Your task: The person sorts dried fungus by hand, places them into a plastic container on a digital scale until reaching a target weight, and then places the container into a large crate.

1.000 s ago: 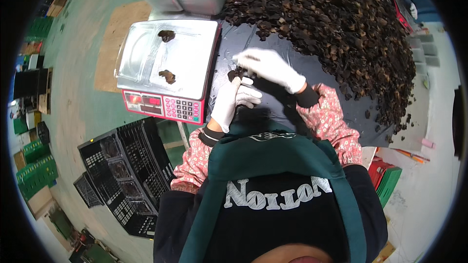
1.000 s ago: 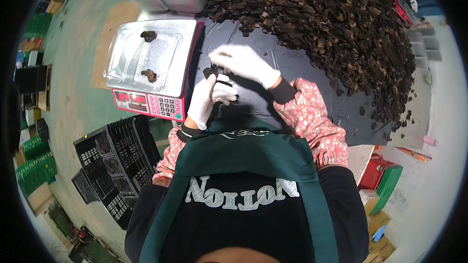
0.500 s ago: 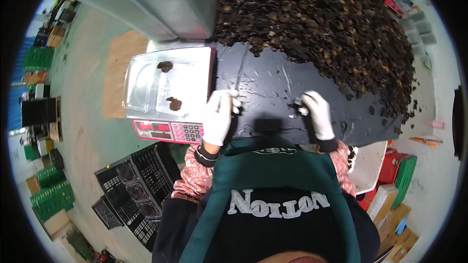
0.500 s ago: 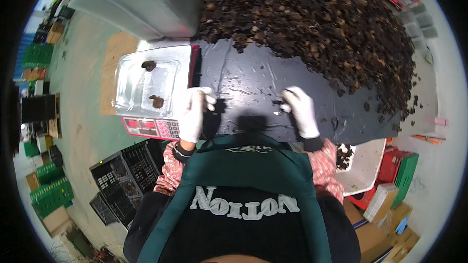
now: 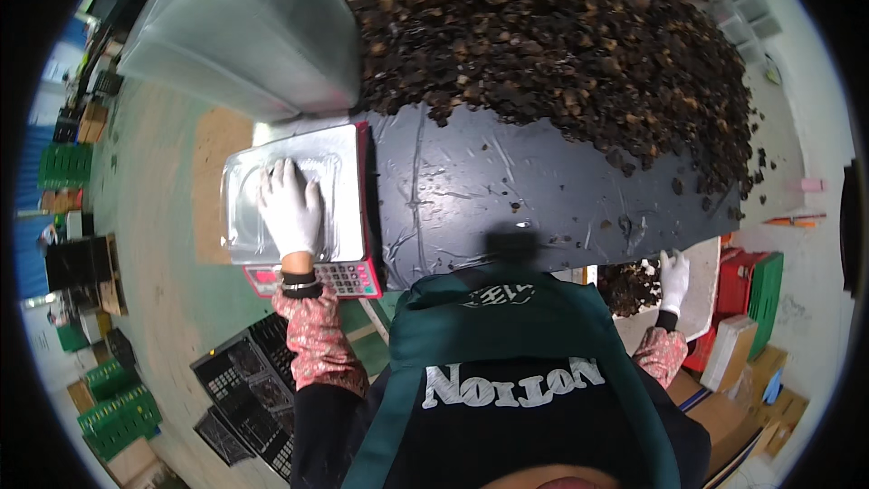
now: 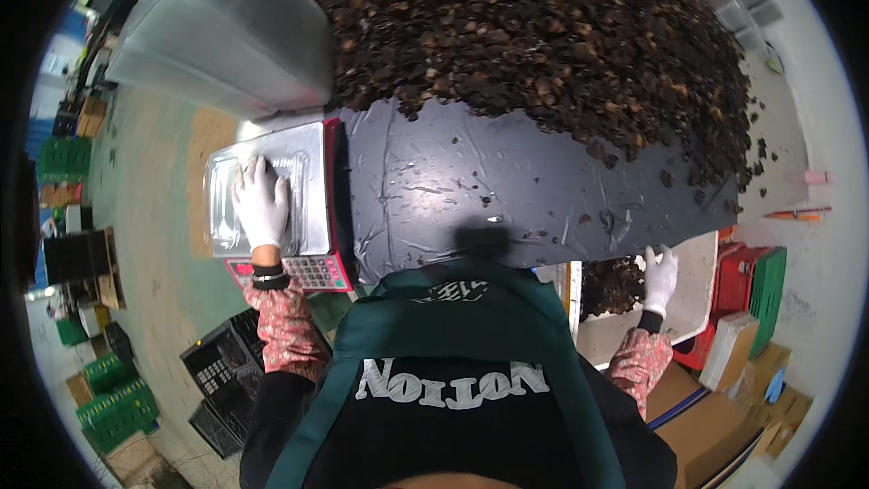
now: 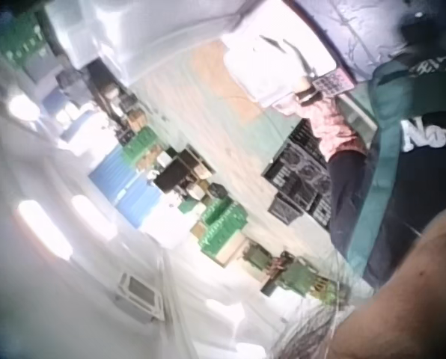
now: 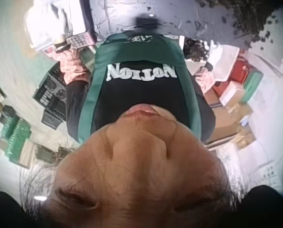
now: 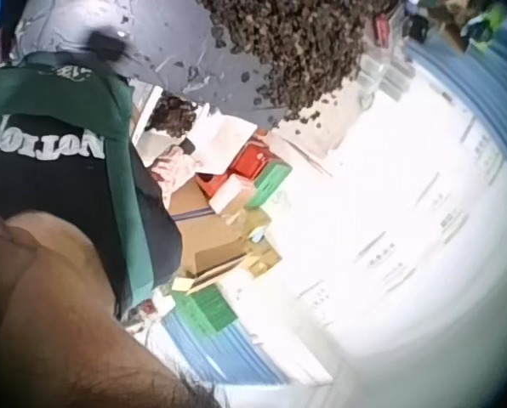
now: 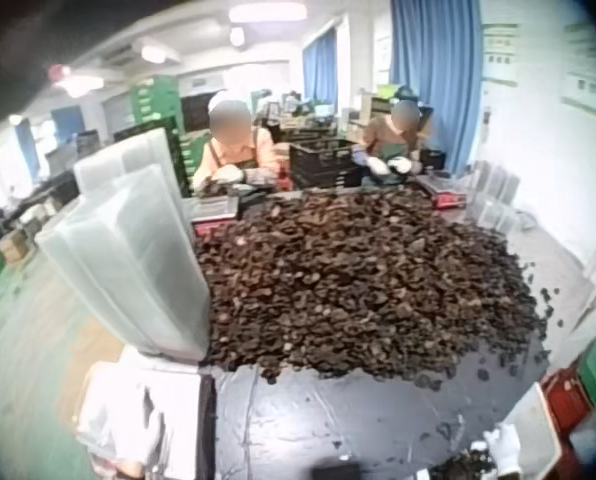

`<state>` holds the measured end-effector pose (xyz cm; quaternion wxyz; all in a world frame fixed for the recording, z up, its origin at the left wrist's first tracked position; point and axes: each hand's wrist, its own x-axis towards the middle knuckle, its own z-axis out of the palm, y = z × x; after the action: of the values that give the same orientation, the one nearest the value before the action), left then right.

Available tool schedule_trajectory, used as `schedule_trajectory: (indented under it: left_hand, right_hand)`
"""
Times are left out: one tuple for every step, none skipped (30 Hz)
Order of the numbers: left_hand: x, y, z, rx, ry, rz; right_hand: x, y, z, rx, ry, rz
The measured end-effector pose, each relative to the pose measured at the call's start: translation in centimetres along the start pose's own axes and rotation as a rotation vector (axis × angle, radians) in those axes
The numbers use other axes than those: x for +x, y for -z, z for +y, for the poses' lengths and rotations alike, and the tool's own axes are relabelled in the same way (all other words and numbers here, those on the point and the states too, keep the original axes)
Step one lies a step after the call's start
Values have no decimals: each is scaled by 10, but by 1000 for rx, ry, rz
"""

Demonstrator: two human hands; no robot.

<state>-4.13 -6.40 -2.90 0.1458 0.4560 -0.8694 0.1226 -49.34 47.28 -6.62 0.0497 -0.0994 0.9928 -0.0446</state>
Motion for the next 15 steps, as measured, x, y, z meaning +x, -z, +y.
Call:
schedule_trajectory:
  left_hand:
    - [0,0,3,-27,3,-26]
    - [-1,1,1,-33,12,-56]
    - [-4,4,-1,-30,30,-88]
    - [-4,4,0,-22,27,-78]
    - [-7,6,-3,-41,15,-68]
    - [-10,7,-6,-71,4,-58]
    - [-11,8,-9,-106,-9,-46]
    - [-11,10,-5,-150,16,-6]
    - [-12,14,-6,-139,26,-25]
    - [-14,18,-6,-129,38,-42]
    - [-15,23,-6,-117,52,-60]
    - [-14,28,-7,-105,46,0]
    - [-13,34,-2,-111,50,66]
    - [-8,43,7,-173,83,114]
    - [-3,51,20,-234,116,162]
  right_hand:
    - [6,-2,0,123,155,149]
    - [13,-5,-16,187,209,182]
    - [22,-6,-41,293,208,153]
    - [27,-8,-66,369,322,211]
    - [26,-1,-108,427,356,181]
    - [25,5,-144,502,440,175]
    - [27,6,-174,594,556,176]
    - [30,4,-203,593,700,218]
    - [30,5,-235,644,783,172]
    - [29,3,-266,678,865,134]
    - [28,2,-295,715,975,115]
    - [30,-5,-321,724,1060,111]
    - [30,-9,-347,744,1150,121]
    - [29,-13,-368,731,1192,115]
    - [29,-19,-385,635,1163,72]
